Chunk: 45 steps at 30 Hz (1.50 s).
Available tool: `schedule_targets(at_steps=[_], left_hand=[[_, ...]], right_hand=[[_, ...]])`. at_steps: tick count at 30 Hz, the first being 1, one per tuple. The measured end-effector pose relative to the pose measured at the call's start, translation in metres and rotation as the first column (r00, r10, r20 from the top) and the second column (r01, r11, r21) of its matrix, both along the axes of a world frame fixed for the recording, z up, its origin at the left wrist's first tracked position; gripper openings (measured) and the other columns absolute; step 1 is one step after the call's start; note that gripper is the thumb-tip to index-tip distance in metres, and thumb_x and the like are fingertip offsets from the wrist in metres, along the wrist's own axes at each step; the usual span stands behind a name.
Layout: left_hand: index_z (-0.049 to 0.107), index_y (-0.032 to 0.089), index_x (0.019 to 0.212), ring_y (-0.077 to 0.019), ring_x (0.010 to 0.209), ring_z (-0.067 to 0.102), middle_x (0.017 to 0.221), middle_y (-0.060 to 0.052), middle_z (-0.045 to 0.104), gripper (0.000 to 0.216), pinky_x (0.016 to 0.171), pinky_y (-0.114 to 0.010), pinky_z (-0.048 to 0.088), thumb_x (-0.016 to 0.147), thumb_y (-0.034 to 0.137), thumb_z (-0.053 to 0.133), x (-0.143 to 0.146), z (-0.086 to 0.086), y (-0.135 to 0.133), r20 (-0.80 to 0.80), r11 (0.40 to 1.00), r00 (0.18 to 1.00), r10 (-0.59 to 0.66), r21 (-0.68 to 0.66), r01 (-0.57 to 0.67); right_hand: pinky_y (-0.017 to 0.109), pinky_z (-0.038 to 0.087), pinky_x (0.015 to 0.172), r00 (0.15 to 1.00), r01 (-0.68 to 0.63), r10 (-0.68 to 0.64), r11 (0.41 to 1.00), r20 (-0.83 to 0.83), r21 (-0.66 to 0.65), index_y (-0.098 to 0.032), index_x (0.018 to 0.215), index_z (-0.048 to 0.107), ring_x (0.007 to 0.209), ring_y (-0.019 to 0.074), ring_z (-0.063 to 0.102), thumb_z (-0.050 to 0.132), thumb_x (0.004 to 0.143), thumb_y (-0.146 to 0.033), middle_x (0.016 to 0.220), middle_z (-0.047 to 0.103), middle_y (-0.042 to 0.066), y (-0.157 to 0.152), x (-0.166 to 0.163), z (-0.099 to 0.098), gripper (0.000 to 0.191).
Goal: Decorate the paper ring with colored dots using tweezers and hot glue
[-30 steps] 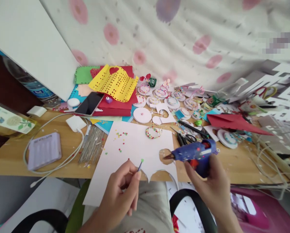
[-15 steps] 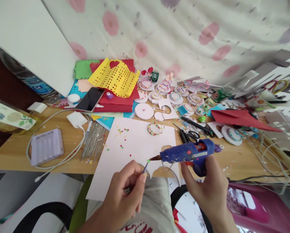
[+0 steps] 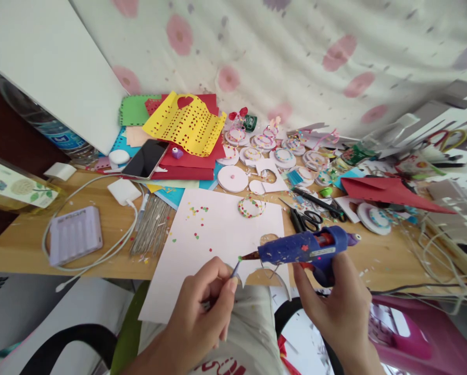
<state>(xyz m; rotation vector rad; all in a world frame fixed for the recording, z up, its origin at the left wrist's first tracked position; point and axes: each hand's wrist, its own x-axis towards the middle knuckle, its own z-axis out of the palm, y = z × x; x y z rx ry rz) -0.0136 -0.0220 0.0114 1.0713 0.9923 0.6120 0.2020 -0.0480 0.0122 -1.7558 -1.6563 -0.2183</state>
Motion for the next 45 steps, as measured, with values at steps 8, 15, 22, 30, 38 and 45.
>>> schedule_targets(at_steps=[8,15,22,30,38,45], left_hand=[[0.045,0.022,0.072,-0.0044,0.031,0.029,0.039,0.008,0.041,0.040,0.035,-0.014,0.022,0.091,0.056,0.053,0.002,0.011,-0.001,-0.053,0.999,0.997,0.052,-0.011,-0.053],[0.044,0.022,0.075,-0.0056,0.030,0.030,0.040,0.008,0.041,0.040,0.033,-0.014,0.024,0.093,0.058,0.048,-0.001,0.003,0.002,-0.028,1.000,0.999,-0.025,0.003,0.026],[0.044,0.022,0.075,-0.0054,0.030,0.031,0.040,0.008,0.042,0.039,0.033,-0.014,0.024,0.094,0.056,0.048,-0.001,0.001,0.001,-0.011,1.000,1.000,-0.011,0.010,0.011],[0.042,0.022,0.076,-0.0047,0.031,0.031,0.040,0.009,0.041,0.039,0.034,-0.013,0.023,0.096,0.055,0.045,-0.002,0.000,0.001,0.003,0.999,0.999,-0.041,0.031,0.041],[0.041,0.022,0.076,-0.0050,0.030,0.031,0.041,0.009,0.042,0.039,0.032,-0.013,0.023,0.096,0.057,0.044,-0.002,-0.002,0.002,-0.009,0.998,0.998,-0.056,0.031,0.056],[0.041,0.022,0.076,-0.0047,0.030,0.031,0.040,0.009,0.042,0.039,0.033,-0.013,0.025,0.096,0.056,0.044,-0.003,-0.004,0.003,-0.004,0.998,0.998,-0.056,0.030,0.057]], right_hand=[[0.022,0.031,0.048,1.000,-0.012,0.012,1.000,-0.001,0.001,-0.021,0.079,0.045,0.051,0.0089,0.034,0.063,0.086,-0.024,0.063,0.037,-0.006,-0.002,0.001,-0.003,0.020],[0.021,0.032,0.048,1.000,-0.020,0.020,1.000,0.011,0.004,-0.021,0.079,0.044,0.052,0.0083,0.034,0.064,0.086,-0.023,0.064,0.036,-0.006,-0.001,0.001,-0.002,0.021],[0.022,0.032,0.047,1.000,-0.011,0.011,1.000,0.012,0.007,-0.021,0.079,0.045,0.051,0.0088,0.034,0.063,0.086,-0.024,0.064,0.038,-0.005,-0.001,0.001,-0.001,0.019],[0.022,0.030,0.044,1.000,0.006,-0.006,0.999,0.023,0.031,-0.023,0.075,0.040,0.047,0.0081,0.032,0.070,0.083,-0.029,0.061,0.035,-0.007,0.001,-0.001,0.001,0.031],[0.021,0.031,0.043,1.000,0.026,-0.025,0.999,-0.018,0.046,-0.021,0.080,0.046,0.048,0.0070,0.032,0.073,0.081,-0.029,0.062,0.035,-0.008,0.000,0.000,-0.003,0.028],[0.020,0.030,0.045,0.999,0.036,-0.035,0.998,-0.029,0.050,-0.022,0.075,0.037,0.049,0.0065,0.031,0.073,0.080,-0.029,0.062,0.035,-0.008,-0.001,0.000,-0.001,0.036]])
